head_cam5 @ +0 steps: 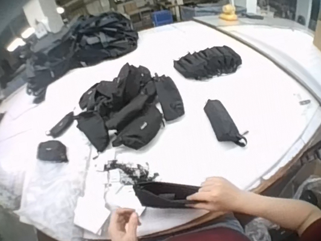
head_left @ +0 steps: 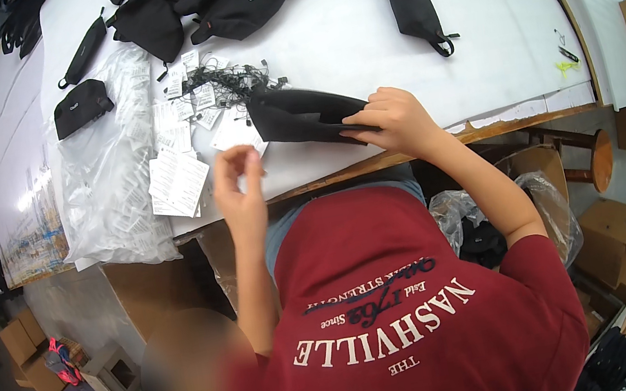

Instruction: The recorder is attaching black plastic security tags to fabric cases and organizing them into stacks.

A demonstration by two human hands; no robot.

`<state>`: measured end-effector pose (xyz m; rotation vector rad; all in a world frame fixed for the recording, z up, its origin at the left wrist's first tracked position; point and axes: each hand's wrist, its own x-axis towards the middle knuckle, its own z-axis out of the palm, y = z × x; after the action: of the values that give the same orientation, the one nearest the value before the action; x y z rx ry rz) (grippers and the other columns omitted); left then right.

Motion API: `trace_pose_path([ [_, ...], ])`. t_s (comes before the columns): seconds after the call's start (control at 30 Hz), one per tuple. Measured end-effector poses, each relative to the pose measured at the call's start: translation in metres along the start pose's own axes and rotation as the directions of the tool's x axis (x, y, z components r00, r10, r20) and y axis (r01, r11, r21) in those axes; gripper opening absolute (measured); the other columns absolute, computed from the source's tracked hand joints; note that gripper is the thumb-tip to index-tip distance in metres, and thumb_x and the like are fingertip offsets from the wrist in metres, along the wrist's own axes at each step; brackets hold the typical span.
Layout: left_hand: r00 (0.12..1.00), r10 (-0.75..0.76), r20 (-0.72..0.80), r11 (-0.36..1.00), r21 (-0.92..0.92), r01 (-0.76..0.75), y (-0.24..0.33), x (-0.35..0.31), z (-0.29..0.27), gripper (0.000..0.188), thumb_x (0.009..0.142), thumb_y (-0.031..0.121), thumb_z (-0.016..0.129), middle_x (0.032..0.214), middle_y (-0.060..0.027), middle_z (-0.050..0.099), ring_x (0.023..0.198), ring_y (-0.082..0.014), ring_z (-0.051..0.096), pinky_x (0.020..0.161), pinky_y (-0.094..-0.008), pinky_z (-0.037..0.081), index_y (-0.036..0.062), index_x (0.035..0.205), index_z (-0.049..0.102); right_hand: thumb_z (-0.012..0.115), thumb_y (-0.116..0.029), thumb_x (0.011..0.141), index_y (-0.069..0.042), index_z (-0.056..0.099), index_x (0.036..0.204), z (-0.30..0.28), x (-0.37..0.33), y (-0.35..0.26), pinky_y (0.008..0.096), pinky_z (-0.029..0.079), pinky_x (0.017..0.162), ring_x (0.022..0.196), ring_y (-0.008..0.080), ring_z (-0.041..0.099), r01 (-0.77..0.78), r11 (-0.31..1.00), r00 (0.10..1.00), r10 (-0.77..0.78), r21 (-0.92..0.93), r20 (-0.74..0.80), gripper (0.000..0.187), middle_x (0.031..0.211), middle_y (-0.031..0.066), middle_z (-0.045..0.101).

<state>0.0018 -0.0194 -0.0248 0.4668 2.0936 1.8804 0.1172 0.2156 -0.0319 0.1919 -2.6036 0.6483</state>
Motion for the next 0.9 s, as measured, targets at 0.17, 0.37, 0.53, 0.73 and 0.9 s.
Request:
trace_pose_path([
  [0.17,0.954,-0.116,0.277,0.797,-0.547,0.256,-0.028,-0.019,0.024,0.063,0.079,0.017,0.075,0.120,-0.0095,0.052,0.110,-0.0175,0.053,0.096,-0.0325,0.041,0.0045,0.130,0.040,0.081,-0.014,0.062,-0.007,0.072,0.079,-0.018,0.024,-0.037,0.0300,0.036,0.050,0.050,0.0180,0.045,-0.061,0.971,0.986,0.095,0.232,-0.136,0.020,0.055,0.0026,0.054],
  [0.37,0.934,-0.234,0.270,0.528,-0.772,0.355,-0.014,0.000,0.037,0.043,0.086,0.024,0.067,0.117,-0.0062,0.058,0.114,-0.0213,0.052,0.103,-0.0384,0.038,0.0068,0.123,0.050,0.077,-0.025,0.070,-0.009,0.067,0.080,-0.002,0.036,-0.052,0.0318,0.038,0.052,0.052,0.0199,0.047,-0.043,0.997,0.986,0.052,0.057,-0.160,0.021,0.055,0.0029,0.048],
  [0.53,0.914,-0.316,0.256,0.416,-0.828,0.376,-0.002,0.005,0.039,0.040,0.087,0.010,0.065,0.118,-0.0033,0.055,0.113,-0.0193,0.053,0.099,-0.0372,0.042,0.0110,0.124,0.049,0.078,-0.026,0.069,-0.009,0.065,0.081,0.000,0.040,-0.058,0.0312,0.039,0.053,0.052,0.0201,0.047,-0.139,0.982,0.946,0.170,0.127,-0.276,0.025,0.057,0.0031,0.049],
  [0.73,0.921,-0.306,0.242,0.436,-0.824,0.362,0.006,0.004,0.042,0.036,0.090,0.025,0.063,0.115,-0.0046,0.059,0.111,-0.0198,0.054,0.100,-0.0369,0.040,0.0085,0.121,0.053,0.080,-0.028,0.068,-0.009,0.061,0.074,-0.003,0.038,-0.054,0.0313,0.039,0.053,0.052,0.0210,0.047,-0.174,0.983,0.961,0.183,0.059,-0.208,0.027,0.057,0.0041,0.051],
  [0.9,0.884,-0.394,0.250,0.372,-0.837,0.402,0.012,0.006,0.044,0.039,0.087,0.017,0.065,0.116,-0.0032,0.057,0.109,-0.0175,0.055,0.098,-0.0341,0.042,0.0077,0.122,0.051,0.068,-0.025,0.082,-0.006,0.059,0.069,0.006,0.036,-0.049,0.0299,0.036,0.051,0.051,0.0173,0.045,-0.234,0.939,0.926,0.294,0.250,-0.238,0.025,0.054,0.0022,0.048],
])
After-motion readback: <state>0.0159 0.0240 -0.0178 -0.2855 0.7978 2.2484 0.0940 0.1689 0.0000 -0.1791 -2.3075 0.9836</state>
